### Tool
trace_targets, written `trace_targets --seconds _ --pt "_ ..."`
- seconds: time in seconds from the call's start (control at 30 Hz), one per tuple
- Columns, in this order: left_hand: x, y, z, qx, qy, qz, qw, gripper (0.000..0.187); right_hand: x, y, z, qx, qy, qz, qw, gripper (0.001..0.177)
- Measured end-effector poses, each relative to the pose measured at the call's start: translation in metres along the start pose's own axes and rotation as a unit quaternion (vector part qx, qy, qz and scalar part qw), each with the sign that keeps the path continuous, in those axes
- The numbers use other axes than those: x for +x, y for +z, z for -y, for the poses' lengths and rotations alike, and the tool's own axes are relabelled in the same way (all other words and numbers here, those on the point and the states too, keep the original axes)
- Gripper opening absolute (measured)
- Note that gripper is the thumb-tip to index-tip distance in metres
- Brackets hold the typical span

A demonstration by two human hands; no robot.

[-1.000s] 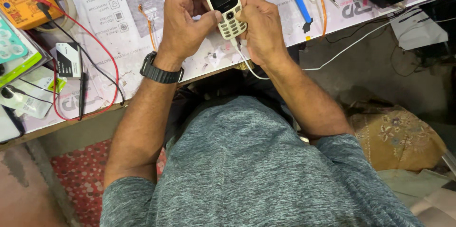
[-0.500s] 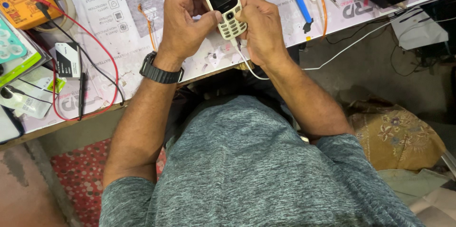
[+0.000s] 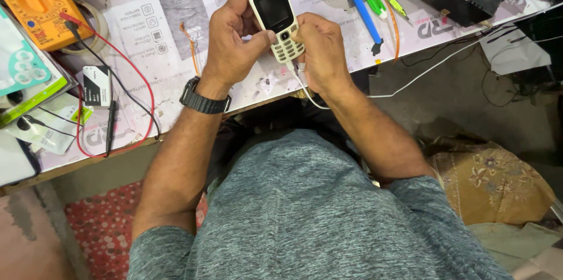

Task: The person cleans the charging port of a white feature phone using a green utility knife, a blue toothbrush, and a clear liquid from a pump bottle. After cleaning, the person plugs a white charging cable into the phone and presses the power button to verify that the device turns on and displays the boot screen.

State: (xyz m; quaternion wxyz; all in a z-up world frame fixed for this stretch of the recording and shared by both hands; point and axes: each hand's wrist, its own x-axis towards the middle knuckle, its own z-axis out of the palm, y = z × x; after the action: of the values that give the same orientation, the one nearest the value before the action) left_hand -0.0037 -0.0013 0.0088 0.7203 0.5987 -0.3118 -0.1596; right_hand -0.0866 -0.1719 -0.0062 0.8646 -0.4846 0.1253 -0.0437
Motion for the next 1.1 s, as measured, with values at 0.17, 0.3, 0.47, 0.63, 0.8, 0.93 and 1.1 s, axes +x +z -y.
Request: trace_targets --seconds 0.17,0.3,0.47,0.63,0.8,0.93,1.1 --pt "-0.0001 -0.0006 0.0002 0.011 0.001 -0.003 1.000 0.043 -0.0001 0.0013 -0.0009 -0.001 -0.011 -0.005 1.000 0.018" --pt "-0.0002 -0.0002 0.0019 0.004 -0.001 -0.003 1.000 0.042 -0.0004 0.0025 -0.0004 -0.003 -0.010 -0.011 1.000 0.018" --pt "0.0000 -0.0014 0.0043 0.025 0.008 -0.003 1.000 0.039 0.0003 0.0017 -0.0014 0.002 -0.011 -0.015 1.000 0.018" --pt "-0.0007 -0.0021 0.0035 0.011 0.006 0.002 1.000 0.040 -0.0001 0.0006 -0.0028 0.002 -0.018 -0.010 1.000 0.018" --pt "-0.0009 -0.0021 0.0031 0.004 0.005 0.002 1.000 0.040 -0.0001 0.0020 -0.0014 -0.004 -0.017 -0.006 1.000 0.018" --pt "-0.0006 -0.0010 0.0009 0.007 -0.003 -0.013 1.000 0.038 -0.0010 0.0050 0.0059 -0.023 0.025 -0.016 0.999 0.021" --pt "0.0009 -0.0020 0.0021 -0.050 -0.016 -0.035 0.998 0.040 0.0010 0.0016 0.0061 -0.053 0.027 0.044 0.997 0.019"
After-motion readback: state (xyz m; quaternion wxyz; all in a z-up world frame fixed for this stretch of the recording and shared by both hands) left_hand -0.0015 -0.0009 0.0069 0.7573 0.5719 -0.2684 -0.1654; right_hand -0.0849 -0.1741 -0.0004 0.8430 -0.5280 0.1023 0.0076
